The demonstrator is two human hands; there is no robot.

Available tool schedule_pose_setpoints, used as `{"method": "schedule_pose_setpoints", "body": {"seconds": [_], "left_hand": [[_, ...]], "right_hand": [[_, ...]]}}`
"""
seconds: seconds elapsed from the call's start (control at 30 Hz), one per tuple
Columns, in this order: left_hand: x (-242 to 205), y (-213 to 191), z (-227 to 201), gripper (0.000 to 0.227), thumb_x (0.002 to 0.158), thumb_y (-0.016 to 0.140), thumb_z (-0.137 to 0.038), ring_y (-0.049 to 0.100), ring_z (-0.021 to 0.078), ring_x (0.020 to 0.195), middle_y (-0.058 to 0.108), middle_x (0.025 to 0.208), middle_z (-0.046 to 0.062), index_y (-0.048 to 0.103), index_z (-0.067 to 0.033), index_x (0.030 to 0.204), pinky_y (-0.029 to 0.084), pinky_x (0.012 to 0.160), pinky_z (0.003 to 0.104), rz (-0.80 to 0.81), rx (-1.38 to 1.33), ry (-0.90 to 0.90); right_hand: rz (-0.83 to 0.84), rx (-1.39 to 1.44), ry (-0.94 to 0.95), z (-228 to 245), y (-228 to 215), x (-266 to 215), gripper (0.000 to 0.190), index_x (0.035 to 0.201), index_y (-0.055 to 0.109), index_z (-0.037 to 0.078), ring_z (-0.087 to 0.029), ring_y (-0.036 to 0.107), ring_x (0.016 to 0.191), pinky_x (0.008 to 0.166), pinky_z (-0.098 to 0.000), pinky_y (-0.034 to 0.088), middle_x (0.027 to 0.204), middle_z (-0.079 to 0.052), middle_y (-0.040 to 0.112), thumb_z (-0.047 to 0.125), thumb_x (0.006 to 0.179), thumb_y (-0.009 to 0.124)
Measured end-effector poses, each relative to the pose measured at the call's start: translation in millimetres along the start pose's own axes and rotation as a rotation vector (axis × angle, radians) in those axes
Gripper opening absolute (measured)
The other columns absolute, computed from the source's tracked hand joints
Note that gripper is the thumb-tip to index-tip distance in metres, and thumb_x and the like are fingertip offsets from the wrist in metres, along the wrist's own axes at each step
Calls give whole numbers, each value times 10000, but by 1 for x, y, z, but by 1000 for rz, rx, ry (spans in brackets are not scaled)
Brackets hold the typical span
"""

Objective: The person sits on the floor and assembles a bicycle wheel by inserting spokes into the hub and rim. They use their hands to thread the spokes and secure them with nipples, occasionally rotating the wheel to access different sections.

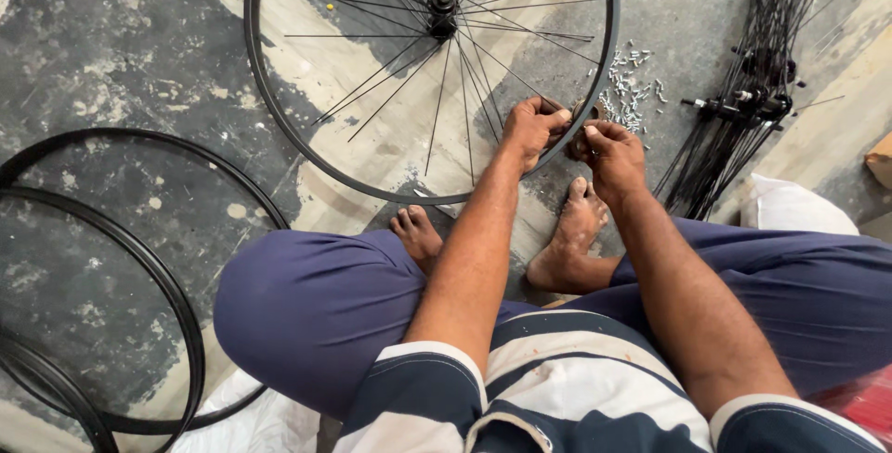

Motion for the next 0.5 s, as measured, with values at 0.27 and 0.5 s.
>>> {"method": "schedule_pose_setpoints", "body": {"seconds": [0.27,0.5], "left_hand": [[-10,3,-14,120,879,755,-37,708,179,722,720,843,94,653,-17,938,602,635,319,-35,95,7],[-10,3,-12,114,882,745,-34,697,179,735,705,857,90,648,-12,937,610,644,328,-29,76,10]], "right_hand": [[0,-11,-34,3,6,-6,103,1062,680,-32,-162,600,689,656,-286,514,823,-75,667,38,988,662],[-69,-43,92,-14,11,-5,278,864,595,79,-112,499,569,487,-248,371,709,-7,575,283,1051,620]]}}
Point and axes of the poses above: each hand's wrist, its own x-axis towards the middle knuckle, its own y-axis out of the palm, z = x × y, the point moved 8 cm from there along x, towards the middle knuckle
